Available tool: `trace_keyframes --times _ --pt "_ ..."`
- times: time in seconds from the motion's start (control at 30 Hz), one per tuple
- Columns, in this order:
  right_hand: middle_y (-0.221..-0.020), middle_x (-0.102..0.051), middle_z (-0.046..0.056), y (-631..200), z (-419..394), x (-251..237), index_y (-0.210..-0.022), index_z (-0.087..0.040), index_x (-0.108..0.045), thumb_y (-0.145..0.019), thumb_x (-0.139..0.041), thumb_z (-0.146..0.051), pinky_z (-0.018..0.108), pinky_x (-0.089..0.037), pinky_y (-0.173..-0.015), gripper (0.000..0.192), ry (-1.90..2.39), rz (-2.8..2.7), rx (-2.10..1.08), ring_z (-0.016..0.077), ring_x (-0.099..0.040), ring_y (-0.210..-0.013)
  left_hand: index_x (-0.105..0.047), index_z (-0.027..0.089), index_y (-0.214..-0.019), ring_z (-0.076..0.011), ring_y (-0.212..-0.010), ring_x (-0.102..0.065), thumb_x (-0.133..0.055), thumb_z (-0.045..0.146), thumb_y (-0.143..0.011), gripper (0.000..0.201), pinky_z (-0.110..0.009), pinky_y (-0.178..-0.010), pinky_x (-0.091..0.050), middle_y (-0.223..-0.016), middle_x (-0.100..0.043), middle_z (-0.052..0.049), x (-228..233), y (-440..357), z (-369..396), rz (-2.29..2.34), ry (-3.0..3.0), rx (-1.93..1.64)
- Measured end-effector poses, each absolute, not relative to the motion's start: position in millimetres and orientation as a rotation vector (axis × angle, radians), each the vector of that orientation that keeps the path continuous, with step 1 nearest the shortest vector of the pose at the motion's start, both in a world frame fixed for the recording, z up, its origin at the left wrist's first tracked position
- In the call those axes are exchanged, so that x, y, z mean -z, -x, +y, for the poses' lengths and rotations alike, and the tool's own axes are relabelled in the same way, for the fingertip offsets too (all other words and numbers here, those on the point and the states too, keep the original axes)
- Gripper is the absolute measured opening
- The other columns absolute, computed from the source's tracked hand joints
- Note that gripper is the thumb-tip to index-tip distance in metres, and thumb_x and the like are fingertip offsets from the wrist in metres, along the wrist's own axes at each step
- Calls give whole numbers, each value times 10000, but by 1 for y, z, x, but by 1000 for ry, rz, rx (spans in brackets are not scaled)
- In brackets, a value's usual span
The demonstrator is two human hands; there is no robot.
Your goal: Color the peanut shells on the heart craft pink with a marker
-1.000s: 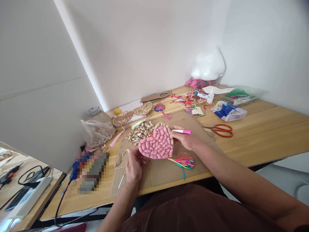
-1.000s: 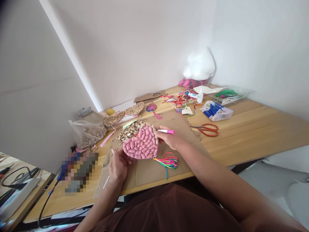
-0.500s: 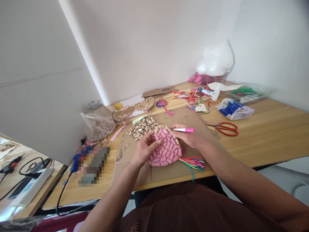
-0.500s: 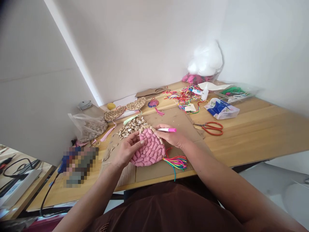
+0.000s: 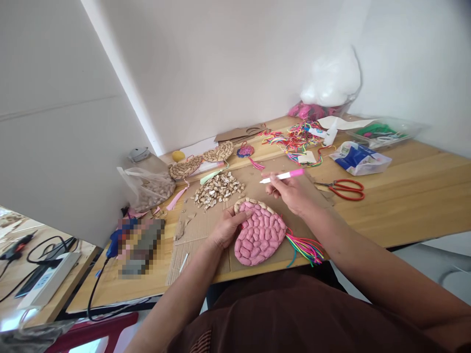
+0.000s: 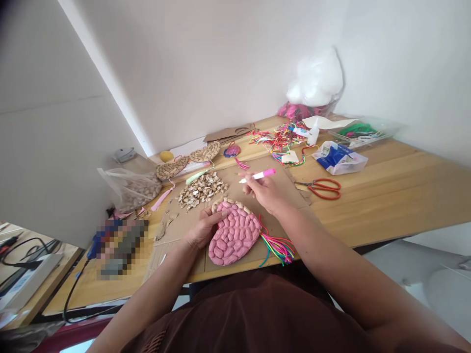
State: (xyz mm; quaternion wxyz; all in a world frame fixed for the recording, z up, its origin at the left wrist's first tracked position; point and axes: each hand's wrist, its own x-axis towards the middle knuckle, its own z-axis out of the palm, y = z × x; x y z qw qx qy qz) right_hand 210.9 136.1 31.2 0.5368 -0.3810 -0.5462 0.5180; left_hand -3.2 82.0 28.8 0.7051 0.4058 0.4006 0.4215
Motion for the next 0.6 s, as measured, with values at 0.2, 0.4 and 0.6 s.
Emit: trace_keyframes --times 0.2,0.4,0.6 --pt "-636 -508 9 -208 132 -38 -761 -218 -680 -841 -550 -799 317 -373 -603 600 857 -1403 -1228 160 -464 -630 -733 153 -950 -229 -775 -735 -889 365 -729 344 -374 -797 -561 -874 -788 -71 -18 9 77 903 -991 -970" --pt "-723 -550 2 -205 119 -48 -761 -215 -603 -805 -703 -668 309 -416 -679 466 882 -1519 -1220 164 -486 -704 -729 165 -935 -202 -742 -703 -874 390 -744 328 -356 -788 -548 -794 -756 -31 -17 9 75 915 -1027 -1000" --pt "-738 -557 -3 -203 109 -54 -800 -221 -591 -871 -669 -493 297 -428 -673 291 822 -1665 -1131 169 -505 -721 -703 164 -884 -186 -718 -682 -869 388 -750 309 -345 -770 -535 -810 -752 -26 -15 10 76 933 -1045 -1001"
